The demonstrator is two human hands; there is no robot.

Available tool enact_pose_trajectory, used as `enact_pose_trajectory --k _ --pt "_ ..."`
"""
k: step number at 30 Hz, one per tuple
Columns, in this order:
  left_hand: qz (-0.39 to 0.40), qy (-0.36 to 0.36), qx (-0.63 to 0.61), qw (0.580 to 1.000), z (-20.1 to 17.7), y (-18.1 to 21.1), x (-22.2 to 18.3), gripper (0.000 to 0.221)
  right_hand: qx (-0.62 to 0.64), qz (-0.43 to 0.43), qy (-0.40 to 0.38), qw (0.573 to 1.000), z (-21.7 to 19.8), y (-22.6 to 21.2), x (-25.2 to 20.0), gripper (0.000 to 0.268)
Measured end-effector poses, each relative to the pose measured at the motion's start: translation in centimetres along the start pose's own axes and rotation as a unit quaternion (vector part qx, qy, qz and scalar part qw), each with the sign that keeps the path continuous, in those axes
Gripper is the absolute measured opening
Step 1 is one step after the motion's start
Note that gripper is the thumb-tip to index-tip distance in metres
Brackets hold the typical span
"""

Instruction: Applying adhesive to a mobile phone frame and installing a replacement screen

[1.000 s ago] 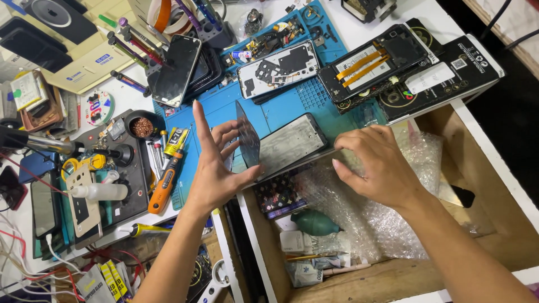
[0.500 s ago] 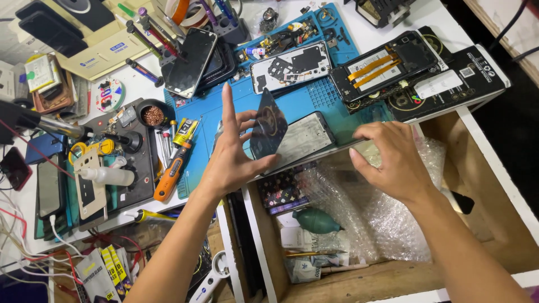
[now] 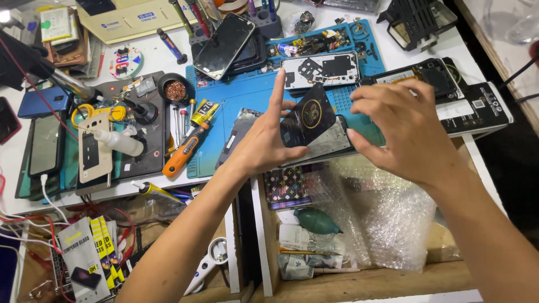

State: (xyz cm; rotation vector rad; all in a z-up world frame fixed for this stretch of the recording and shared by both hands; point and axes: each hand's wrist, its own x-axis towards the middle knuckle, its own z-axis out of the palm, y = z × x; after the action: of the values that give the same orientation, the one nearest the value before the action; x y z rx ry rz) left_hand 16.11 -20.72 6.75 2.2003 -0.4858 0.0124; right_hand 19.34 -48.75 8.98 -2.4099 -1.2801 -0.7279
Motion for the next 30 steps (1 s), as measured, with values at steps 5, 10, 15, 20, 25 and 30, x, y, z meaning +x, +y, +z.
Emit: enact_pose_trajectory --k 5,10,15,20,25,30 --pt "0.002 0.001 -0.023 1.000 -0.2 0.2 0.0 0.133 -0.049 -0.063 -0.033 0.996 -2.4 -0.1 5.2 0.046" --pt "0.020 -0.002 -0.016 1.000 0.1 -0.2 0.0 0.133 -0.096 -0.122 -0.088 0.984 -2.0 -0.3 7.8 0.080" --pt "0.030 -0.003 -0.041 0.999 -0.2 0.2 0.0 0.132 -0.112 -0.150 -0.227 0.956 0.7 -0.2 9.2 0.079" --pt "0.014 -0.003 -0.046 0.999 -0.2 0.0 -0.3 0.137 -0.146 -0.108 -0.396 0.900 1.1 -1.6 11.6 0.050" --pt "0.059 0.012 -0.060 0.996 -0.2 -0.1 -0.3 0.129 -0.183 -0.123 -0.438 0.872 2.0 -2.0 12.2 0.053" --pt "0.060 -0.003 -0.062 0.996 -0.1 -0.5 -0.2 0.129 -0.204 -0.122 -0.454 0.859 2.1 -2.1 12.5 0.049"
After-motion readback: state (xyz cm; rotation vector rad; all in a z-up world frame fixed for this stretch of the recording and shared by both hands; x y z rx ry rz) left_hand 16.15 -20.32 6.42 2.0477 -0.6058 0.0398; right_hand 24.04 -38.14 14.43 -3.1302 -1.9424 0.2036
